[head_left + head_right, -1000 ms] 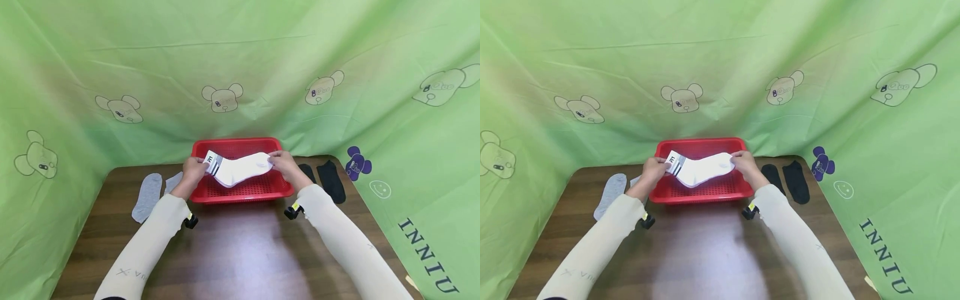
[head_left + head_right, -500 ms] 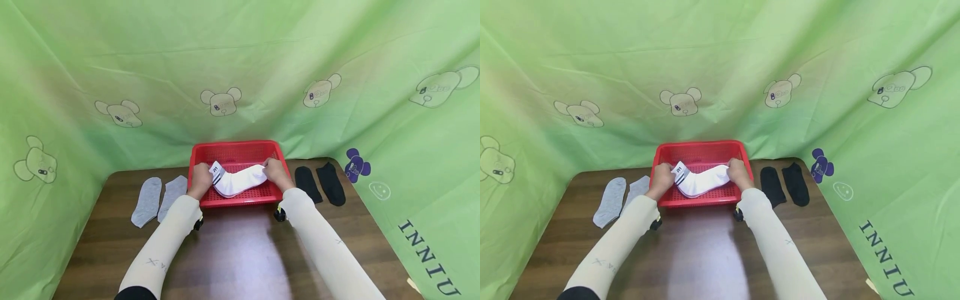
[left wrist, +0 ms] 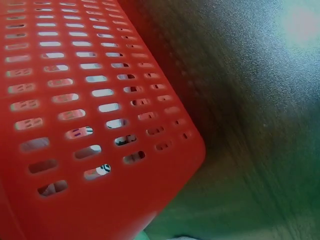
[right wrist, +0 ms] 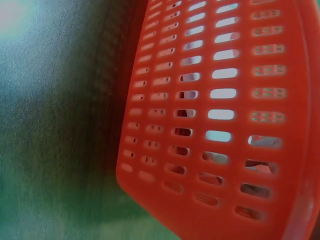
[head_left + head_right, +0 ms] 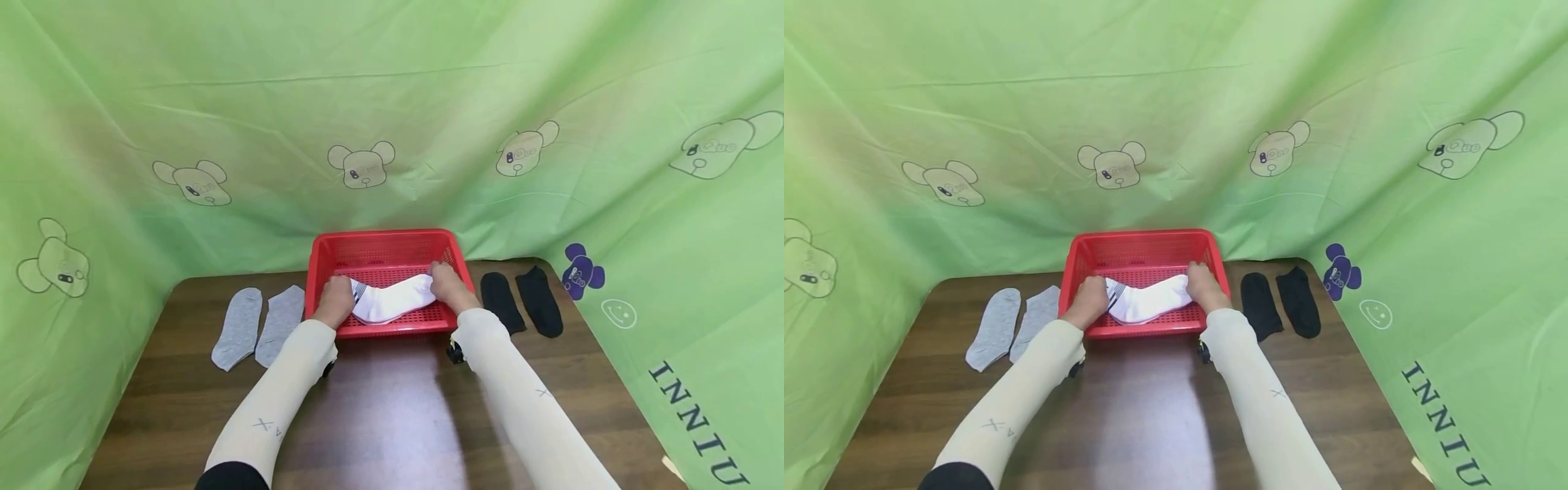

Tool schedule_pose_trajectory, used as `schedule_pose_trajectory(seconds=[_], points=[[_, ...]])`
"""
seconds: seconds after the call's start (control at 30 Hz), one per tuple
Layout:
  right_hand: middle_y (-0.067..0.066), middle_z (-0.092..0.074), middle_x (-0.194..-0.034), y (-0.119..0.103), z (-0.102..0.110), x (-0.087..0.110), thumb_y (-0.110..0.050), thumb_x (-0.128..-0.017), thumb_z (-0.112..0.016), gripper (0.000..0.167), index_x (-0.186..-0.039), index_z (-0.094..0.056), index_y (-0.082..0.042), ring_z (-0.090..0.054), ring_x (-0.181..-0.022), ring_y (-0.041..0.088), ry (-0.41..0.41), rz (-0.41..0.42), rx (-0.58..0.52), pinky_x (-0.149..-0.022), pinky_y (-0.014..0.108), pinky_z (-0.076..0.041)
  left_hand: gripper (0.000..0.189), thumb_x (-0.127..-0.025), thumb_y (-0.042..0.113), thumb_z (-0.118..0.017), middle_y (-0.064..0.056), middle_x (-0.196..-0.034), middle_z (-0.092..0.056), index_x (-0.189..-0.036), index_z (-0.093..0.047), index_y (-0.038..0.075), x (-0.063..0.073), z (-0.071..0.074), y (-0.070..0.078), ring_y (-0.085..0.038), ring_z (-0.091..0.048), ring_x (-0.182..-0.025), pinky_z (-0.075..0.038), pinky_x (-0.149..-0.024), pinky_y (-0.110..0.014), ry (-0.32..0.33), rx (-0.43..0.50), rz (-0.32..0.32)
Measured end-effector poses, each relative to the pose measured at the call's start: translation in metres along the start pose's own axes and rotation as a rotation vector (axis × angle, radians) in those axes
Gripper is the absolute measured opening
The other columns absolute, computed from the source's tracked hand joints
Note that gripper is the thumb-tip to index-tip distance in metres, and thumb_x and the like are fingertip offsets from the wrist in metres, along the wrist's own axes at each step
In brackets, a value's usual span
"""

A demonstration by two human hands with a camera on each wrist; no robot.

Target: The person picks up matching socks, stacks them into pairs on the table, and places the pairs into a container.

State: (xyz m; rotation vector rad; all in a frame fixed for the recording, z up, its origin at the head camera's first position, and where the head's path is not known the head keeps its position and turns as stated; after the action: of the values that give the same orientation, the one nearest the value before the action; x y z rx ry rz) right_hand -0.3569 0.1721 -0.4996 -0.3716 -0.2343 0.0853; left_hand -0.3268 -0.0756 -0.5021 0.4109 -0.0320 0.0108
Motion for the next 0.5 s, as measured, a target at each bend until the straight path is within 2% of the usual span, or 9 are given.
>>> schedule_pose_trajectory(seconds=[0.2,0.3,0.4,0.5], points=[[0.024,-0.057,-0.140,0.001,-0.006,0.005,-0.005,-0.103,-0.050,0.047,-0.149,-0.045,0.003,-0.056,-0.129,0.033,-0.055,0.002,0.066,-0.112,0.048,-0.046,0.017,-0.093,0.001,-0.055,-0.023,-0.096,-0.070,-0.095,-0.070,-0.005,0.005,-0.001,0.003,-0.036,-0.069,-0.093,-0.058,-0.083,-0.045,-0.079,-0.088,-0.032],[0.024,-0.057,-0.142,0.002,-0.008,0.007,-0.007,-0.104,-0.050,0.048,-0.150,-0.042,0.002,-0.056,-0.132,0.034,-0.059,0.008,0.084,-0.113,0.049,-0.045,0.017,-0.093,0.003,-0.056,-0.022,-0.100,-0.068,-0.100,-0.071,-0.003,0.008,0.001,0.006,-0.033,-0.066,-0.095,-0.057,-0.086,-0.044,-0.155,-0.138,-0.031],[0.025,-0.055,-0.144,-0.001,-0.005,0.008,-0.007,-0.103,-0.052,0.049,-0.149,-0.041,0.004,-0.053,-0.136,0.036,-0.041,0.038,0.138,-0.116,0.050,-0.042,0.016,-0.095,0.004,-0.055,-0.019,-0.100,-0.067,-0.100,-0.070,0.000,0.012,0.008,0.008,-0.029,-0.063,-0.089,-0.056,-0.083,-0.043,-0.214,-0.157,-0.026],[0.028,-0.051,-0.148,-0.008,0.007,0.014,-0.003,-0.101,-0.052,0.050,-0.149,-0.041,0.007,-0.046,-0.143,0.040,0.003,0.124,0.180,-0.120,0.050,-0.037,0.015,-0.095,0.004,-0.054,-0.018,-0.096,-0.066,-0.095,-0.069,0.001,0.022,0.021,0.009,-0.027,-0.062,-0.083,-0.057,-0.077,-0.043,-0.200,-0.165,-0.060]])
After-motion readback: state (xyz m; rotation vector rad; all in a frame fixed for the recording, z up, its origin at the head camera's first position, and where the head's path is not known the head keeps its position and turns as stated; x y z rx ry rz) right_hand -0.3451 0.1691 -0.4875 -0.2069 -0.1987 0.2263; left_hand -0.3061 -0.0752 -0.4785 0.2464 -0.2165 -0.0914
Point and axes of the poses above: each hand's wrist, its own x-axis away from the middle knuckle, its own z-axis out of the back of the hand, y = z × x, the point moved 2 cm from there along -x, towards the middle knuckle
